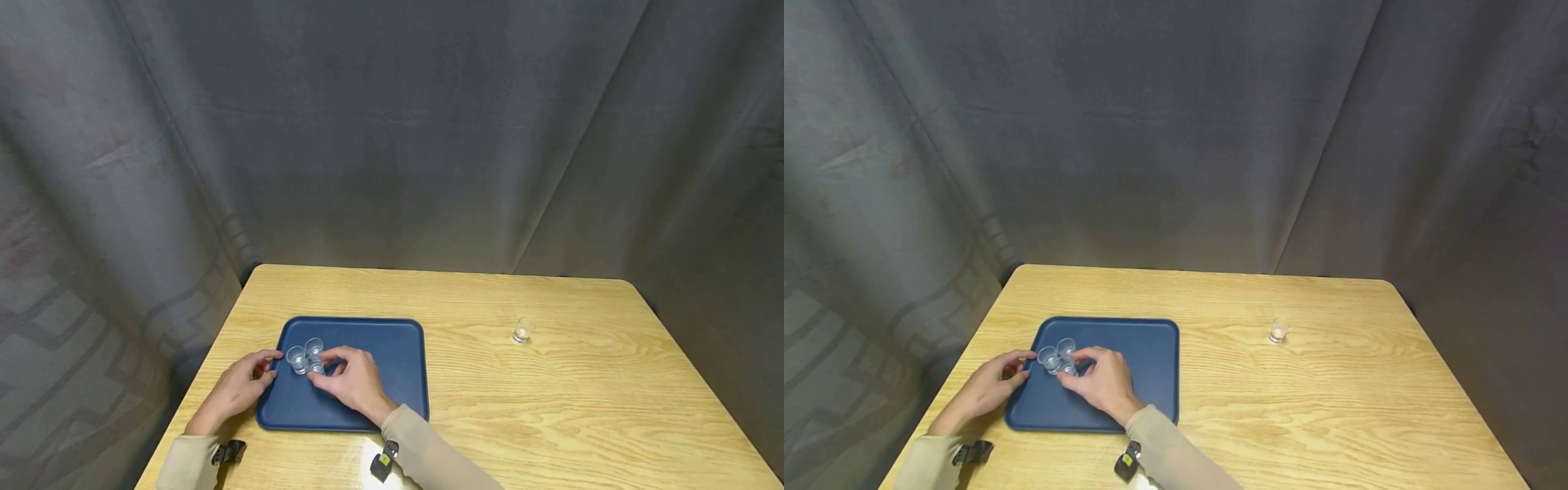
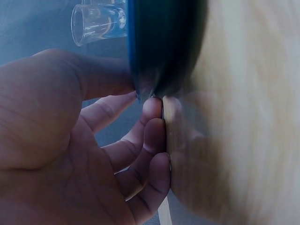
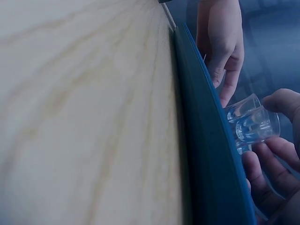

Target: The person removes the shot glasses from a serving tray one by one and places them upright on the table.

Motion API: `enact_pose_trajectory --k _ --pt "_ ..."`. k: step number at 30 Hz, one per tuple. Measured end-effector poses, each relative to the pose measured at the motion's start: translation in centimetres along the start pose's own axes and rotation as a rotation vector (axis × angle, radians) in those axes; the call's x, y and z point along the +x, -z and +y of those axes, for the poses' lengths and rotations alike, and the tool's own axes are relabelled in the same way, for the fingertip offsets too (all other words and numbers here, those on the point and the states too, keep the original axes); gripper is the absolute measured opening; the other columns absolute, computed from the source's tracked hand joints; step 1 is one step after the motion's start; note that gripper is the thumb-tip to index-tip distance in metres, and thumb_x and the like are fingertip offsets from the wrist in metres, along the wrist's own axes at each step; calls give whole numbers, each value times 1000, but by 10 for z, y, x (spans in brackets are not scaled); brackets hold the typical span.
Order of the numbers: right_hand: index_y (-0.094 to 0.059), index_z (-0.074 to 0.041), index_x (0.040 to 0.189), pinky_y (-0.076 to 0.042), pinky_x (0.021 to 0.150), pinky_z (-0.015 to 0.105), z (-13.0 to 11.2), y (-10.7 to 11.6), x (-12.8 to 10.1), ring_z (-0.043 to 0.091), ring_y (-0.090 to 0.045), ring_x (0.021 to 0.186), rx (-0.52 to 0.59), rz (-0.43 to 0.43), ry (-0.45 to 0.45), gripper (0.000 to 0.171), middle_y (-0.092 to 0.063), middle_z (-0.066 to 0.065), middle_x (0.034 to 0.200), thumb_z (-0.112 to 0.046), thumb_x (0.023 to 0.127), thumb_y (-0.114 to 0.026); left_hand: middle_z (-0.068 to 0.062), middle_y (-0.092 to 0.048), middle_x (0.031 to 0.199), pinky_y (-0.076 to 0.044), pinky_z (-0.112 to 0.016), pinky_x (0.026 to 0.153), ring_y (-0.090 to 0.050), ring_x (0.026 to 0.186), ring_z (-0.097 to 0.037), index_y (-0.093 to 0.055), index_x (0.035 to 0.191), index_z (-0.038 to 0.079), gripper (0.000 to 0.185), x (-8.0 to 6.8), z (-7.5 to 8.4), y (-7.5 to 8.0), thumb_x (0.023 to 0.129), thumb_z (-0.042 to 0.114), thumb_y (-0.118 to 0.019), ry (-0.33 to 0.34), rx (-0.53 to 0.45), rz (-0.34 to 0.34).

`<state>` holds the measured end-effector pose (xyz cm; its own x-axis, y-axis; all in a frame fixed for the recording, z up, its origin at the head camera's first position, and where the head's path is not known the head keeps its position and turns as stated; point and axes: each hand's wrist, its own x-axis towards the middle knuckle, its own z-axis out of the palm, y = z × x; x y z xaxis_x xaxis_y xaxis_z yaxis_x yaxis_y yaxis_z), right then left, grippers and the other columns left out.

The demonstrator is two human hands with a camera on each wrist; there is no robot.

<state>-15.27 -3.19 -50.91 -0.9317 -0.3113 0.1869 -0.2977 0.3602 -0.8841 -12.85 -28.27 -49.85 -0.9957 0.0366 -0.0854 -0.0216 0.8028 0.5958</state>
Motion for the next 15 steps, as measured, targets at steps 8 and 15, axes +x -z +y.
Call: enact_pose_trajectory --k 8,15 --pt "-82 -15 108 -47 53 18 4 3 -2 -5 -57 57 36 11 -24 32 -78 -1 92 -33 84 -92 -4 -62 99 -41 -33 73 -55 85 -16 -70 134 8 34 0 0 0 100 12 -70 -4 3 10" --pt "-82 -12 112 -45 53 20 3 11 -6 -1 -57 56 86 3 -55 36 -74 -1 79 -35 85 -90 -4 -64 101 -43 -34 74 -56 86 -16 -70 134 8 34 0 0 -1 100 12 -69 6 0 8"
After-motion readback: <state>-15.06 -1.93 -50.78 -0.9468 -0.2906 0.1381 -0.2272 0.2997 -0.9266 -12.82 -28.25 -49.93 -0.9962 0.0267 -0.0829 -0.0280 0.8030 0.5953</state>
